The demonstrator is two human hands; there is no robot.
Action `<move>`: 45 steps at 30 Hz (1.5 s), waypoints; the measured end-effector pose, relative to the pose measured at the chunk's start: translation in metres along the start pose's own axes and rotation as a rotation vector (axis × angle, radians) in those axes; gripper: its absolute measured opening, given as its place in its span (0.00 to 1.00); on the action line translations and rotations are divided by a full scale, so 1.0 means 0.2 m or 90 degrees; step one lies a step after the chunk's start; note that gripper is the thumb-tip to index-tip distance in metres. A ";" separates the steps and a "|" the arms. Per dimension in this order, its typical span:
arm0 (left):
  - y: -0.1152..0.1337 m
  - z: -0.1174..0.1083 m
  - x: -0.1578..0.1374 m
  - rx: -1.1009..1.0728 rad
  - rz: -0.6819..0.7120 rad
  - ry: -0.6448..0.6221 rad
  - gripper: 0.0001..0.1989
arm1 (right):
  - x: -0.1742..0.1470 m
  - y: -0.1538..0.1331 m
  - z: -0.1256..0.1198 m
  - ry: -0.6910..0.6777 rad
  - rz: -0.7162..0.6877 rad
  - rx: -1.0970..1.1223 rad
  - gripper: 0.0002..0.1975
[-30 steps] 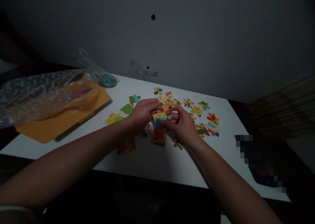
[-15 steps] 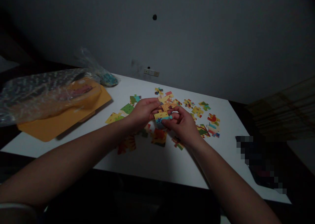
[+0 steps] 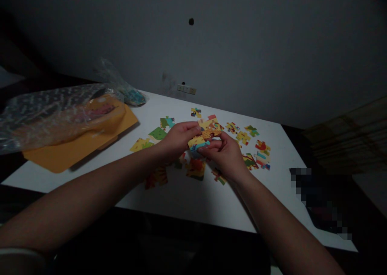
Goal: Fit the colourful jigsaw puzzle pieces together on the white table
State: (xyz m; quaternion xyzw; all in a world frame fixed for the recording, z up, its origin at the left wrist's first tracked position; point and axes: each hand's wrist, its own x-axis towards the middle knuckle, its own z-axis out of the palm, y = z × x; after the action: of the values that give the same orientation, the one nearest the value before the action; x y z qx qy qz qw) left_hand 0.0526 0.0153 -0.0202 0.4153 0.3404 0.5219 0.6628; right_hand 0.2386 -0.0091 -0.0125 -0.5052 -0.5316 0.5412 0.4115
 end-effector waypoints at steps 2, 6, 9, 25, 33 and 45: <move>0.00 -0.01 0.00 0.038 0.005 -0.034 0.10 | 0.00 0.00 0.00 0.010 -0.007 -0.003 0.35; -0.02 -0.03 0.01 0.048 0.003 -0.058 0.11 | 0.00 0.01 0.00 0.015 -0.009 -0.004 0.34; -0.02 -0.02 0.02 -0.010 -0.019 -0.077 0.09 | 0.00 0.02 0.01 0.021 -0.013 -0.006 0.35; 0.05 0.00 0.00 -0.032 -0.063 -0.040 0.06 | 0.01 0.01 0.00 0.020 -0.029 0.011 0.28; 0.09 0.01 0.00 -0.027 -0.088 0.004 0.11 | 0.01 0.01 -0.01 0.001 -0.031 0.007 0.29; 0.04 0.00 0.00 -0.017 -0.126 0.007 0.08 | -0.02 -0.04 0.01 0.005 0.034 -0.029 0.33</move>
State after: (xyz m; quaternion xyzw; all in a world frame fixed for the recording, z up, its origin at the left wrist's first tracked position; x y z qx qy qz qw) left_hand 0.0488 0.0173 -0.0130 0.3680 0.3765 0.4609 0.7144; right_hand 0.2364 -0.0124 -0.0052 -0.5305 -0.5282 0.5380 0.3874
